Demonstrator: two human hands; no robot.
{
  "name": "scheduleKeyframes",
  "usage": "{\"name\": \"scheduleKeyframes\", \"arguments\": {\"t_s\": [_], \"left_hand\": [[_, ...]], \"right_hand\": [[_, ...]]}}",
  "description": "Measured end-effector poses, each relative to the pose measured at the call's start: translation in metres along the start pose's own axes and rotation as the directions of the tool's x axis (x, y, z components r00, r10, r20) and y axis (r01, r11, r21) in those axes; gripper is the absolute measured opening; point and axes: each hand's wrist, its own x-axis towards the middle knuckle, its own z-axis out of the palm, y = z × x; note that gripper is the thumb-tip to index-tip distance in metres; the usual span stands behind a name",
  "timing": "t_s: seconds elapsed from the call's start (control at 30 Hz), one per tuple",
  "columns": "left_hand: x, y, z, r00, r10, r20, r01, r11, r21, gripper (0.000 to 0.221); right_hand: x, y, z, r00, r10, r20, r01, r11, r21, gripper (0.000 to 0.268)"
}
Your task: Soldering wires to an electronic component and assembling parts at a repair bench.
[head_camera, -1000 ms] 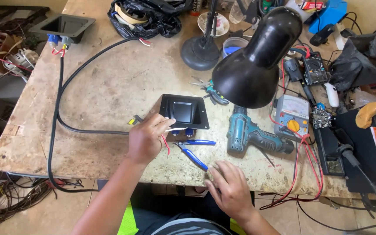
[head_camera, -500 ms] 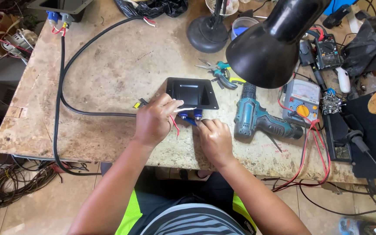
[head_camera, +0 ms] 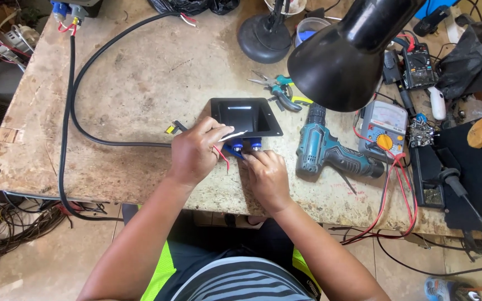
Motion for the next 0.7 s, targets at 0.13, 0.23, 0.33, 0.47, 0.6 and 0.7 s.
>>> {"name": "scheduleKeyframes", "arguments": {"t_s": [0.13, 0.23, 0.33, 0.47, 0.6, 0.7], "left_hand": [[0.007, 0.003, -0.002, 0.999, 0.015, 0.037, -0.016, 1.0, 0.012, 0.016], [0.003, 0.003, 0.0, 0.999, 0.049, 0.022, -0.048, 0.998, -0.043, 0.028], [0.003, 0.003, 0.0, 0.996, 0.092, -0.006, -0.093, 0.992, -0.083, 0.039], [0.005, 0.008, -0.01, 0.996, 0.09, -0.009, -0.09, 0.994, -0.056, 0.036], [0.011, 0.014, -0.026, 0.991, -0.013, 0.136, 0.019, 0.999, -0.041, 0.02], [0.011, 0.012, -0.029, 0.985, -0.008, 0.174, 0.019, 0.998, -0.057, 0.015]], "right_hand": [[-0.015, -0.011, -0.024, 0.998, -0.012, 0.059, 0.009, 0.999, 0.046, 0.012], [-0.029, -0.027, -0.055, 0.99, -0.005, 0.142, -0.009, 0.995, 0.097, 0.014], [-0.041, -0.028, -0.073, 0.975, 0.025, 0.22, -0.052, 0.992, 0.117, 0.02], [-0.039, -0.018, -0.099, 0.97, 0.144, 0.197, -0.168, 0.98, 0.11, 0.025], [-0.018, 0.055, -0.139, 0.963, 0.207, 0.17, -0.207, 0.978, -0.016, 0.039], [0.003, 0.098, -0.152, 0.878, 0.335, 0.342, -0.275, 0.938, -0.213, 0.064]]}}
